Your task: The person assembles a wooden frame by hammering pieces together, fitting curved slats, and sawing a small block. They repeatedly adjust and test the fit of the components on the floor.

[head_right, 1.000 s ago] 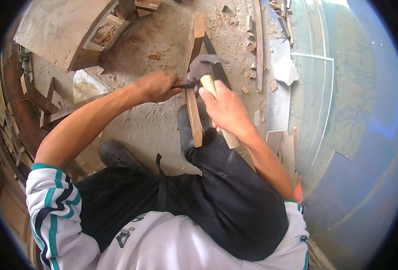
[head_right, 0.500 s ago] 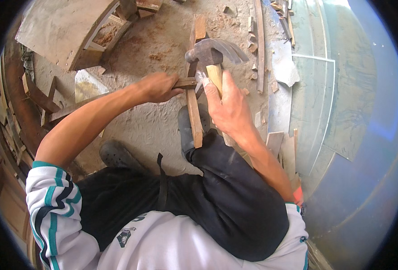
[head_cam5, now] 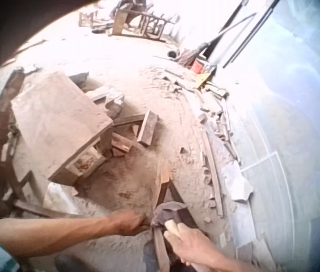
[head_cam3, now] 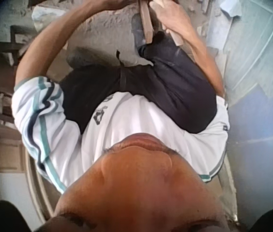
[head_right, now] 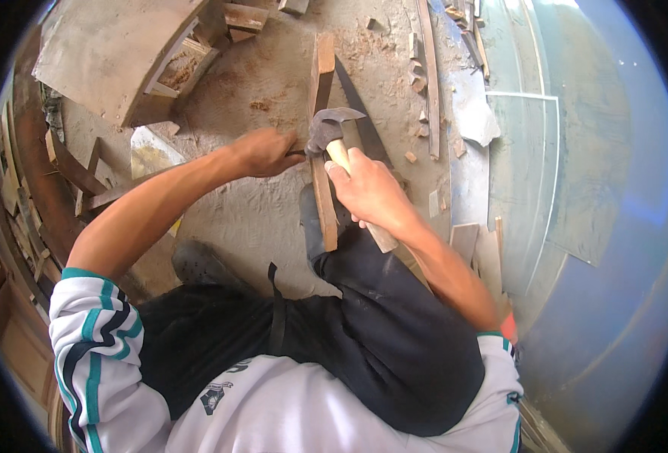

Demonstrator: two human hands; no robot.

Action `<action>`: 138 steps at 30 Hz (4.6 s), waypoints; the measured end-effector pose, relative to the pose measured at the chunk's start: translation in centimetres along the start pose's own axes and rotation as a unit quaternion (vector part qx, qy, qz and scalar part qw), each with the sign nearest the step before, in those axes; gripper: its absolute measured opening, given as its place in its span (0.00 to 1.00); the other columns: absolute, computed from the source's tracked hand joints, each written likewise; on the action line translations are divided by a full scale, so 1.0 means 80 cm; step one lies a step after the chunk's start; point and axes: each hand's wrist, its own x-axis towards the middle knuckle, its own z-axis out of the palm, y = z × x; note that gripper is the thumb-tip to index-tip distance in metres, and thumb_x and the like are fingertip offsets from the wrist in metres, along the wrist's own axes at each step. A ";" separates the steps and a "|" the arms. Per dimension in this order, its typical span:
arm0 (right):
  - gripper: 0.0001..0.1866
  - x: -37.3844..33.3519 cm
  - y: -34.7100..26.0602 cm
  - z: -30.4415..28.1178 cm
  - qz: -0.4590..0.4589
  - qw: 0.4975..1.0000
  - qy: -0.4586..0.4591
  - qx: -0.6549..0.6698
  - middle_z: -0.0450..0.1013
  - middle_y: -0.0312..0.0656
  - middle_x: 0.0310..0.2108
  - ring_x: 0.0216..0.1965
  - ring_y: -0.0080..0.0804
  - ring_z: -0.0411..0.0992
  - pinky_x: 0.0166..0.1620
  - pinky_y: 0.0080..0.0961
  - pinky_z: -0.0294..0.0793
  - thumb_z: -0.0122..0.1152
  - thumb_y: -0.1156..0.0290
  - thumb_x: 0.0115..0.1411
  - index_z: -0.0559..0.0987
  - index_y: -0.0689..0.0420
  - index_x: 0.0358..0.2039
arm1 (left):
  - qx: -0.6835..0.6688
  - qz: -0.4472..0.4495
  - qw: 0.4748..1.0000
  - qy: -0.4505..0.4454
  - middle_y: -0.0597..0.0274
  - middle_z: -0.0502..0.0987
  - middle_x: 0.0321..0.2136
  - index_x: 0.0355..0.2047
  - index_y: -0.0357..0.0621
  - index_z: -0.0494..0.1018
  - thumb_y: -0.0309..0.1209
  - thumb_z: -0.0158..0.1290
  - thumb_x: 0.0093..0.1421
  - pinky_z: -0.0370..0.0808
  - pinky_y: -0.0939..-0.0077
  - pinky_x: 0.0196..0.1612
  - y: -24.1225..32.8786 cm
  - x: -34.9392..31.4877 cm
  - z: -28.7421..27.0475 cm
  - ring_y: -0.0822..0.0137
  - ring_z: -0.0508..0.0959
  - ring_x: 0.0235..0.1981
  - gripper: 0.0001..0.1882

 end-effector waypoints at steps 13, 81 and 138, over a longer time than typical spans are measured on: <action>0.21 -0.007 0.009 -0.010 -0.006 0.995 0.061 0.075 0.69 0.38 0.19 0.13 0.26 0.72 0.15 0.27 0.71 0.53 0.54 0.70 0.69 0.63 0.38 | 0.023 0.004 1.000 0.009 0.36 0.77 0.25 0.38 0.36 0.68 0.48 0.51 0.67 0.74 0.44 0.36 -0.002 0.000 0.004 0.36 0.79 0.31 0.23; 0.56 0.046 0.161 0.137 -0.165 0.975 0.119 0.084 0.75 0.54 0.39 0.36 0.36 0.78 0.42 0.32 0.79 0.65 0.47 0.61 0.39 0.57 0.73 | 0.175 -0.205 0.941 0.205 0.47 0.82 0.26 0.33 0.42 0.77 0.39 0.59 0.55 0.79 0.51 0.34 0.030 -0.005 0.045 0.46 0.83 0.31 0.13; 0.61 0.167 0.059 0.020 -0.305 0.809 0.281 -0.417 0.39 0.66 0.71 0.66 0.66 0.57 0.63 0.58 0.64 0.78 0.49 0.47 0.49 0.46 0.74 | 0.177 -0.490 0.793 0.317 0.37 0.52 0.67 0.72 0.30 0.34 0.42 0.69 0.47 0.69 0.51 0.62 -0.053 -0.341 0.037 0.35 0.59 0.63 0.66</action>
